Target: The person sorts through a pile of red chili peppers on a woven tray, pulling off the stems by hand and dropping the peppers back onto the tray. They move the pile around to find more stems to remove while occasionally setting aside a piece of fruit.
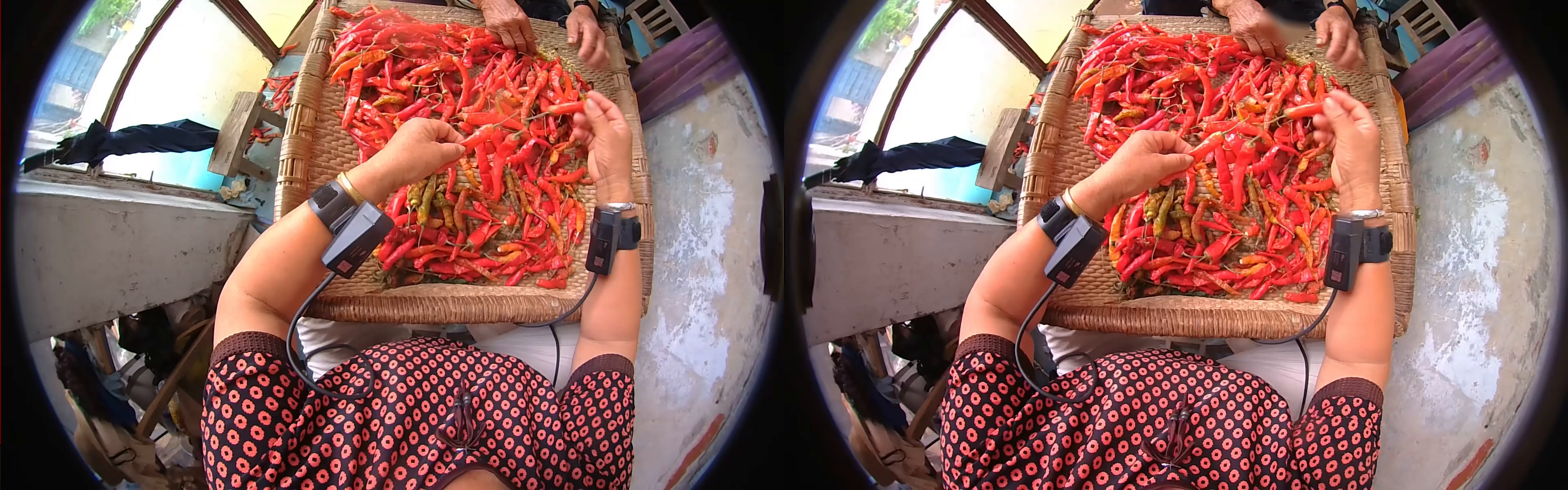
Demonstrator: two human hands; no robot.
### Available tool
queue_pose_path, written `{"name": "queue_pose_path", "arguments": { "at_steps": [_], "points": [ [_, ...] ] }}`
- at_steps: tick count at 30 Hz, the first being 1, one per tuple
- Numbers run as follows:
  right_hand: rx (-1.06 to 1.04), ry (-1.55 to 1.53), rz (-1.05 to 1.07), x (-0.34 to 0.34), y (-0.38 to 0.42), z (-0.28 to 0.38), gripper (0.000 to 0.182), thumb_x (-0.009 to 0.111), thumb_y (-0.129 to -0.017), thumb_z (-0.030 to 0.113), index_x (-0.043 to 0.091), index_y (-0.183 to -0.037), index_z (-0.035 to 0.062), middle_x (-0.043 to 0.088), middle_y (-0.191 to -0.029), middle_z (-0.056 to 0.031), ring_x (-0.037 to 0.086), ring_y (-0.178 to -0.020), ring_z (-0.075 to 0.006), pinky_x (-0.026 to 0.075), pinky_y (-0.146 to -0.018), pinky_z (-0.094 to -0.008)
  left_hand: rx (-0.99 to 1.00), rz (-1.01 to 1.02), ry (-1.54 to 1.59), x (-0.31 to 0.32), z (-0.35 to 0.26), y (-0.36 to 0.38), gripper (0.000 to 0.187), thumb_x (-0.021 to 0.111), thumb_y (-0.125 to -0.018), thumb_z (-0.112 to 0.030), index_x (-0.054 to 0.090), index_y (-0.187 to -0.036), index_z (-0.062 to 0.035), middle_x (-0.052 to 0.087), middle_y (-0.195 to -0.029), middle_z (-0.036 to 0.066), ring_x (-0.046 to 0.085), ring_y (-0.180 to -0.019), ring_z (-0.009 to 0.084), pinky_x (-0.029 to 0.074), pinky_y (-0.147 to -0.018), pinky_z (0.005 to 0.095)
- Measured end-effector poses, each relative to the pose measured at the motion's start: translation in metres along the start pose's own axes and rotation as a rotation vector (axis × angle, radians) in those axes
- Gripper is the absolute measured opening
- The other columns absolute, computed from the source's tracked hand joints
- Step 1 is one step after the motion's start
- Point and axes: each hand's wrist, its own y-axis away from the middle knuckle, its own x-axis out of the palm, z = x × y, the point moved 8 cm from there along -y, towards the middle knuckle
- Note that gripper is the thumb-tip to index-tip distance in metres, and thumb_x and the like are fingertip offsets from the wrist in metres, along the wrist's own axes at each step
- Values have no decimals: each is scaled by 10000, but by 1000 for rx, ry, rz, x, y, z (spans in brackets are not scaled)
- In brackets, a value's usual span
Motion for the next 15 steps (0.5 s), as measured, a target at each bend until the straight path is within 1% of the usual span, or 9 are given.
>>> {"name": "queue_pose_path", "arguments": {
  "at_steps": [2, 3, 4, 6, 8, 10, 12, 13, 15],
  "points": [
    [-109, -251, -269, -13, 4, 9, 470, 631, -823, 144, 425, -1202, -42, 594, -835, -43, 589, -698, -94, 470, -544, -204, 13, 5, 42, 1, 1, 0, 115, 591, -844, -132, 618, -892, -31, 573, -694, -25, 500, -588, 35, 406, -523, 179],
    [-87, -224, -247, -12, 4, 4, 584, 612, -831, 128, 304, -1293, -53, 591, -888, -64, 603, -759, -123, 483, -592, -230, 24, 12, 84, 2, -1, 0, 115, 591, -846, -134, 618, -891, -32, 573, -693, -26, 499, -587, 34, 404, -520, 179],
    [-87, -224, -247, -11, 5, -1, 584, 612, -831, 128, 304, -1293, -53, 591, -888, -64, 603, -759, -123, 483, -592, -230, 24, 12, 84, 2, -2, 1, 115, 591, -846, -134, 618, -891, -32, 573, -693, -26, 499, -587, 34, 404, -520, 179],
    [-8, -40, -42, 16, 8, -13, 480, 593, -838, 119, 394, -1241, -49, 598, -906, -66, 600, -752, -113, 475, -567, -214, 4, 22, 122, 5, -4, 3, 113, 593, -849, -140, 618, -887, -36, 568, -690, -32, 492, -583, 30, 395, -510, 177],
    [171, 150, 215, 47, 18, -22, 330, 584, -841, 122, 524, -1135, -18, 611, -901, -50, 583, -694, -79, 453, -525, -180, 25, 27, 89, 7, -4, 1, 114, 592, -850, -141, 618, -885, -35, 565, -688, -35, 490, -585, 27, 394, -509, 177],
    [183, 208, 423, 78, 37, -18, 315, 591, -841, 136, 539, -1121, 0, 615, -841, -37, 576, -666, -70, 448, -520, -175, 45, 29, 55, 8, -3, 1, 115, 592, -852, -141, 617, -883, -34, 562, -686, -39, 488, -587, 24, 393, -508, 176],
    [178, 76, 497, 97, 52, -17, 277, 591, -844, 148, 566, -1085, 15, 608, -787, -19, 568, -649, -60, 443, -508, -168, 17, 129, 48, 17, 0, 2, 122, 596, -852, -146, 618, -873, -28, 562, -687, -43, 490, -596, 20, 402, -518, 173],
    [235, 72, 544, 102, 56, -25, 239, 591, -845, 156, 585, -1045, 25, 597, -758, -1, 557, -622, -49, 438, -493, -163, 56, 159, 34, 21, 3, 0, 132, 595, -855, -152, 624, -869, -24, 568, -694, -50, 491, -595, 19, 411, -523, 180],
    [275, 78, 603, 106, 59, -28, 185, 592, -844, 159, 598, -979, 33, 591, -713, 10, 537, -552, -30, 416, -449, -152, 91, 148, -26, 24, 1, 1, 152, 610, -838, -171, 632, -843, -21, 577, -669, -28, 509, -591, 40, 430, -539, 209]
  ]
}}
